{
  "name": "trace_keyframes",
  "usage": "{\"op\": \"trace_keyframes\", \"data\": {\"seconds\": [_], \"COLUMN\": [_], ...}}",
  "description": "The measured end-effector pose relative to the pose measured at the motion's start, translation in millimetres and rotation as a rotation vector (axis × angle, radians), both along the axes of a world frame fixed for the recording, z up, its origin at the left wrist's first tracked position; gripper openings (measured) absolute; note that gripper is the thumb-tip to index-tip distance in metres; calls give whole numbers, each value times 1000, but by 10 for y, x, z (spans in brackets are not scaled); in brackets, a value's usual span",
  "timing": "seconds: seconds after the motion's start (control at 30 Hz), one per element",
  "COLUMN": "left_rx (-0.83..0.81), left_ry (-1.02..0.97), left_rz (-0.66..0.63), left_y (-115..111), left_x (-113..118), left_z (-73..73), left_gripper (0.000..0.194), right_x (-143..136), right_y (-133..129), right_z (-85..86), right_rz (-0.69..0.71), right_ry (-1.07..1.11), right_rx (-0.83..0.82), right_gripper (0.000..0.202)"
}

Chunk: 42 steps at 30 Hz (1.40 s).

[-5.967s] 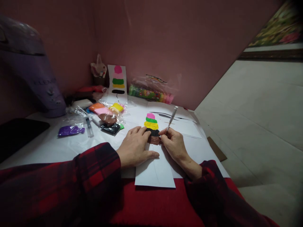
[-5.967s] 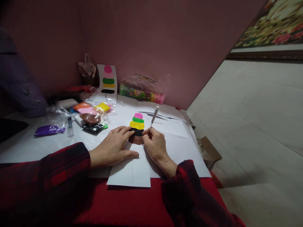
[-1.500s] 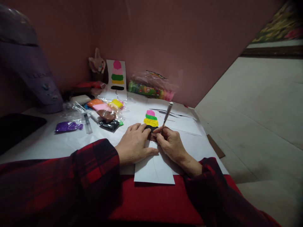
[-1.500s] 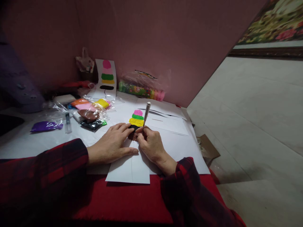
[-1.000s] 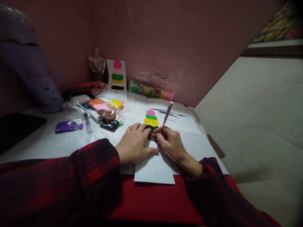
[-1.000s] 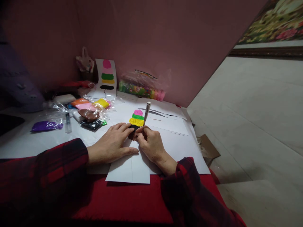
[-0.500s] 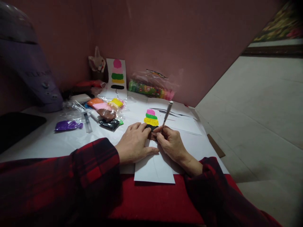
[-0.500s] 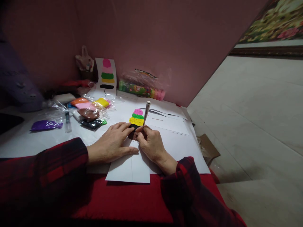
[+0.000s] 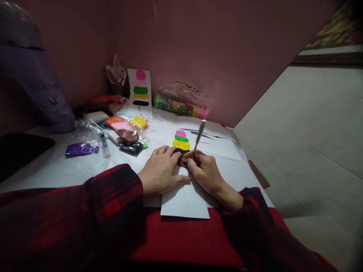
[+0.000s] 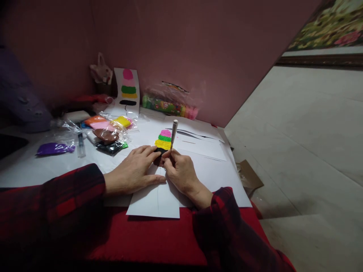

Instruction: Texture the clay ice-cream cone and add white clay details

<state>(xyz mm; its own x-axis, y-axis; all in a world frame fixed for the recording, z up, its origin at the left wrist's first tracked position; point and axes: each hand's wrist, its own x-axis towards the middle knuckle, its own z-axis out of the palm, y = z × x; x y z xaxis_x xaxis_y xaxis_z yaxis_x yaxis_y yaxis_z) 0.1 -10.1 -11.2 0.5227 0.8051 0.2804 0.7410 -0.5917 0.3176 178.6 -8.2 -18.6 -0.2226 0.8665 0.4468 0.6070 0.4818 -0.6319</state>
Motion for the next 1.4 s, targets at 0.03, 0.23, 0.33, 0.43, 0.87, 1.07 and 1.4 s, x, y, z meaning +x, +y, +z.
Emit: {"op": "trace_keyframes", "data": {"seconds": [0.03,0.23,0.33,0.43,0.87,1.07,1.4], "left_rx": [2,3,0,-7,-56,-76,-45], "left_ry": [-2,-9,4,8,-26,-16,4], "left_rz": [-2,-6,-4,-5,-29,-18,32], "left_y": [1,4,2,0,0,-4,-33], "left_x": [-1,0,2,1,3,6,10], "left_z": [-2,4,11,14,36,45,34], "left_gripper": [63,62,61,62,55,57,68], "right_x": [0,-11,-16,-17,-37,-30,-27], "right_y": [-1,-23,-36,-49,-91,-87,-53], "right_z": [0,25,44,55,100,96,74], "right_rz": [5,18,38,60,73,86,107], "right_ry": [-7,-80,-105,-140,-294,-285,-123], "right_rx": [-4,0,9,15,55,53,-25], "right_gripper": [15,15,15,16,12,12,16]}}
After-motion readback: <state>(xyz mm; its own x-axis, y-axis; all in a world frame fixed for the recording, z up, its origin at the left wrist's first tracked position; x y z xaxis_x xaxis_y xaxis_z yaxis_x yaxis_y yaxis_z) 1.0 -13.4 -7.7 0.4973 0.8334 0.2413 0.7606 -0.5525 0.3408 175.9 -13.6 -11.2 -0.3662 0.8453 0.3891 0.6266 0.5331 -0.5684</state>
